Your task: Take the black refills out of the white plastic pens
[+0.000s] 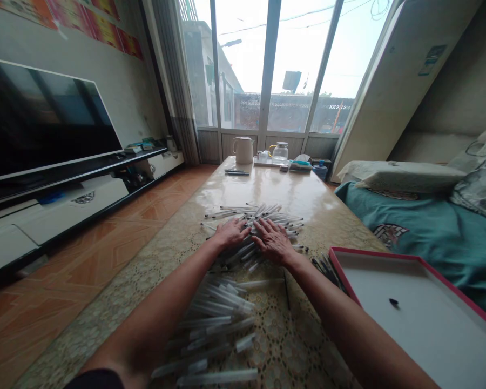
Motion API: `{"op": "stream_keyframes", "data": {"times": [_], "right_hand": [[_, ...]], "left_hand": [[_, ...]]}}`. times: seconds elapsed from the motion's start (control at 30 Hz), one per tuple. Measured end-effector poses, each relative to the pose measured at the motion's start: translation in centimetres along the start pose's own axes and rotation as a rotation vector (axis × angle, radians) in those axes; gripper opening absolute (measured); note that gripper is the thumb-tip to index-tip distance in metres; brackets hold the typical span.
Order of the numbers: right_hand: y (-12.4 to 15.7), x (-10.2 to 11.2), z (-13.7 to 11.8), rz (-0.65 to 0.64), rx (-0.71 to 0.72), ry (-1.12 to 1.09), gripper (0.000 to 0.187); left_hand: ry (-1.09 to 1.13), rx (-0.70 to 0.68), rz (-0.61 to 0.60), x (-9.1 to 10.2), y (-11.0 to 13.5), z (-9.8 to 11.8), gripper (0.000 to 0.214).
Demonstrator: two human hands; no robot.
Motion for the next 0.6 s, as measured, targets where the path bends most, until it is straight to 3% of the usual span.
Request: {"op": "stream_keyframes", "data": {"times": [0.2, 0.43, 0.6], "right_hand": [[4.1, 0.1, 0.0, -0.026, 0.019, 0.039, 0.054], [6.0, 0.7, -1.3, -0.015, 0.076, -0.001, 0.051], [6.2, 2.9, -1.4, 0.047, 0.074, -0.059, 0.047]], "left_hand": [[0.028, -0.164, -0.014, 0.2, 1.9, 1.0, 0.060], [0.084, -0.318, -0.001, 0.8, 3.8, 1.6, 0.049], [0.152, -0.301, 0.162, 3.3, 5.3, 1.9, 0.045]]}}
Point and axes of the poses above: each hand's wrist, its own y-axis away from the middle knuckle, its own x-axis out of the back of the hand, z = x × y, the point moved 6 cm from there along -y, towards the middle knuckle, and after that the axes turned 10 degrees about y, right-handed, at the moved point
